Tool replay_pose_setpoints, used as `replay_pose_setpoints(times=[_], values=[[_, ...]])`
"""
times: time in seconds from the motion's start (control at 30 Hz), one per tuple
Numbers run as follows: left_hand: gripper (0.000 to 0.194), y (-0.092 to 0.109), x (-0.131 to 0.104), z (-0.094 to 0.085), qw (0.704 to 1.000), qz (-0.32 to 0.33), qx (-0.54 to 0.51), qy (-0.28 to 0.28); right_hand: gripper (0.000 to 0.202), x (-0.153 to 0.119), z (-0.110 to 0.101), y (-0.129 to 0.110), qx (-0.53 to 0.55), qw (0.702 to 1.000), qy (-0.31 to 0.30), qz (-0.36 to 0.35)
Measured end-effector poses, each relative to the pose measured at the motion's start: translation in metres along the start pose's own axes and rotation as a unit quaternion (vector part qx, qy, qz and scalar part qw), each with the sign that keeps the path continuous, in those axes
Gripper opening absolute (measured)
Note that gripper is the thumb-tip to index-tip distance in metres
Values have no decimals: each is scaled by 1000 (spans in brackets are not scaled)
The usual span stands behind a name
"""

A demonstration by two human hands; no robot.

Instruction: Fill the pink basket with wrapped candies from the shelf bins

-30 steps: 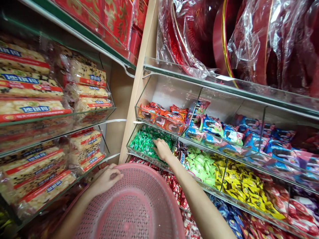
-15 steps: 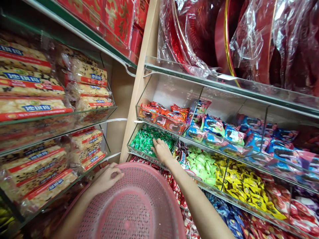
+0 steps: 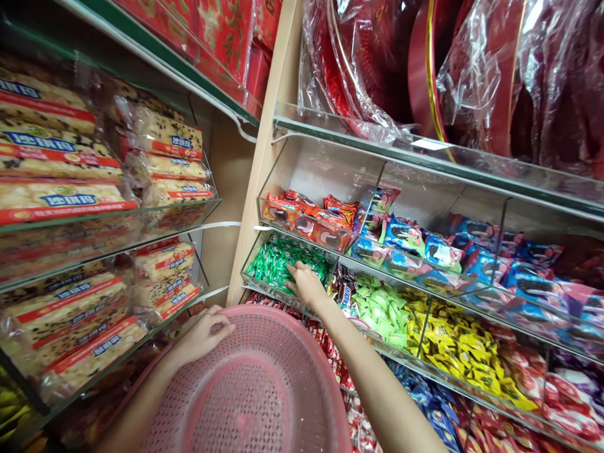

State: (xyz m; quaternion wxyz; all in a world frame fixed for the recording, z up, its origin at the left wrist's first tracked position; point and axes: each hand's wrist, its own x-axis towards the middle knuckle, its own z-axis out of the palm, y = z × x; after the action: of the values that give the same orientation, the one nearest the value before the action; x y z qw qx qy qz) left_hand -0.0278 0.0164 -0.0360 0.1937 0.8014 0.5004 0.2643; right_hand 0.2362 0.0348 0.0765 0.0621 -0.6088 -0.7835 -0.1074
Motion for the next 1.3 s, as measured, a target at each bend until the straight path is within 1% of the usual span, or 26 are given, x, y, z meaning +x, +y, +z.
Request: replay_pose_setpoints(times=[0.17,0.4,0.5,0.67,0.8,0.9,1.03,1.17,1.3], values=[[30,-1,0,1,1000,-4,3,4,38,4,-8,-4,15,1000,-23,-14],[30,-2,0,1,1000,1,7,10,40,3,-6,2,86,995,14,-54],[31,0,0,0,1000,-3,11,5,39,2,-5,2,87,994,9,-69],[30,1,0,-1,1000,0,9,3,34,5,-12,-2,60,997,-13,-57],[30,-2,0,1,1000,5,8,5,37,9,-16,4,69,997,18,-38],[30,-2,0,1,1000,2,4,6,40,10,-13,8,63,997,37,-21],[30,-1,0,1,1000,-1,9,4,41,5,-3,4,33,999,31,-12],[31,-1,1,1,1000,4,18,5,43,1,6,-2,-9,999,33,-21],[32,-2,0,2,1000,9,20,7,46,1,8,-4,-19,999,32,-34]])
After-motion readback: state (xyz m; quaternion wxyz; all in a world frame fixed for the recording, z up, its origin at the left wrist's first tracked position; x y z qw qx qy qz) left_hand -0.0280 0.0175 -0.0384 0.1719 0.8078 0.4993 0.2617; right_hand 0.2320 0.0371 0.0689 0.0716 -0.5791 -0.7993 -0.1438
